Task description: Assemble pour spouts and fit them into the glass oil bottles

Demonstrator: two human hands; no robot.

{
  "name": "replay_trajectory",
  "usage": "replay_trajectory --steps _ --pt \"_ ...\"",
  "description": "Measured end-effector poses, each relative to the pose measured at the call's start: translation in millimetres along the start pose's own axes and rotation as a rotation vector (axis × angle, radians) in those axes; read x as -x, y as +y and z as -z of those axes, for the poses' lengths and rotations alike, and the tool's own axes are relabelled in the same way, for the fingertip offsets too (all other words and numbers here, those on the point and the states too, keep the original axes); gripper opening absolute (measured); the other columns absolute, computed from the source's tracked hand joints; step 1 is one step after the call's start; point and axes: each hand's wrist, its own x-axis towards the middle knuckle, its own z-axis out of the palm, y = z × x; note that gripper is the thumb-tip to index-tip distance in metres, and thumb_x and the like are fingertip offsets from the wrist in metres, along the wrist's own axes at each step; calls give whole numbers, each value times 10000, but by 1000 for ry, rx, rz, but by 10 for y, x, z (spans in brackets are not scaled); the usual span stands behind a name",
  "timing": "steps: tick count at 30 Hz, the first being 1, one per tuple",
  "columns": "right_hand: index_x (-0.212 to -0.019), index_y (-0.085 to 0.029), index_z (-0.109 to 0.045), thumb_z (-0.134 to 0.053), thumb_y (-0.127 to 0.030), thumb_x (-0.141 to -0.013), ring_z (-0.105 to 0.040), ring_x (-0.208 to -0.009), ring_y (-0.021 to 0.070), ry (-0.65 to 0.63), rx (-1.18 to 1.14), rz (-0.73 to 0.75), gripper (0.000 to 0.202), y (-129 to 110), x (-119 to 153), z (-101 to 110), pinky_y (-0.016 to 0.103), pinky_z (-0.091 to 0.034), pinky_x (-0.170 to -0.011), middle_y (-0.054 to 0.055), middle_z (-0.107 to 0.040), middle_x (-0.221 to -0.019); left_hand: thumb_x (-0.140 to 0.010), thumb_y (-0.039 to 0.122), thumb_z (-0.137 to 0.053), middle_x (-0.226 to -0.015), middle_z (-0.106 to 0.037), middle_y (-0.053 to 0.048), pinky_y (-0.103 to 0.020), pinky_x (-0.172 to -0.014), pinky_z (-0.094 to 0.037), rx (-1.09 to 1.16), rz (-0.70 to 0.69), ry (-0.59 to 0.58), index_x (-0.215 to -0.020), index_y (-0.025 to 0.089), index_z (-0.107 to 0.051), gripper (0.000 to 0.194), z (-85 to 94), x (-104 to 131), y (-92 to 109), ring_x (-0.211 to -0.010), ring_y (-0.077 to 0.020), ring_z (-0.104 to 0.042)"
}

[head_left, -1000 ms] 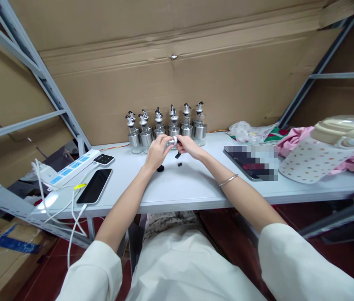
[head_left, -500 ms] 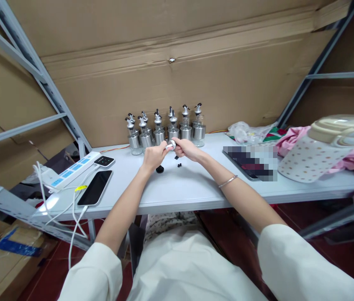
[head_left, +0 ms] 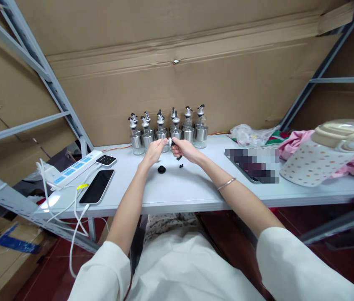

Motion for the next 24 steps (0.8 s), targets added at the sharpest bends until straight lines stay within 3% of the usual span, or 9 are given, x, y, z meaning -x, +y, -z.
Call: replay_trajectory --steps 3,9,18,24 --pt "-626 -138 -508 -548 -650 -776 -488 -464 80 7 130 10 535 4 -4 10 218 -353 -482 -9 -490 -524 -812 715 -385 -507 -303 37 -259 -508 -226 46 26 -61 -564 198 -327 576 18 -16 -11 -491 -92 -260" --pt "-680 -137 -555 -502 -573 -840 -580 -563 119 45 349 120 468 45 -44 21 231 -402 -555 35 -610 -615 -780 743 -406 -482 -289 43 -242 -485 -199 92 54 -66 -544 195 -325 602 35 -56 -85 -475 -79 -239" --pt "-727 -160 -590 -450 -320 -884 -579 -688 161 136 884 401 265 81 -32 49 279 -416 -694 49 -670 -735 -831 617 -450 -454 -252 59 -235 -469 -171 137 107 -71 -524 192 -310 542 66 -77 -165 -452 -68 -219" --pt "-838 -139 -628 -539 -278 -842 -584 -708 178 204 990 511 165 112 -70 61 287 -436 -684 71 -665 -776 -865 554 -443 -420 -262 60 -240 -459 -176 150 142 -60 -499 193 -284 538 77 -80 -150 -425 -62 -214"
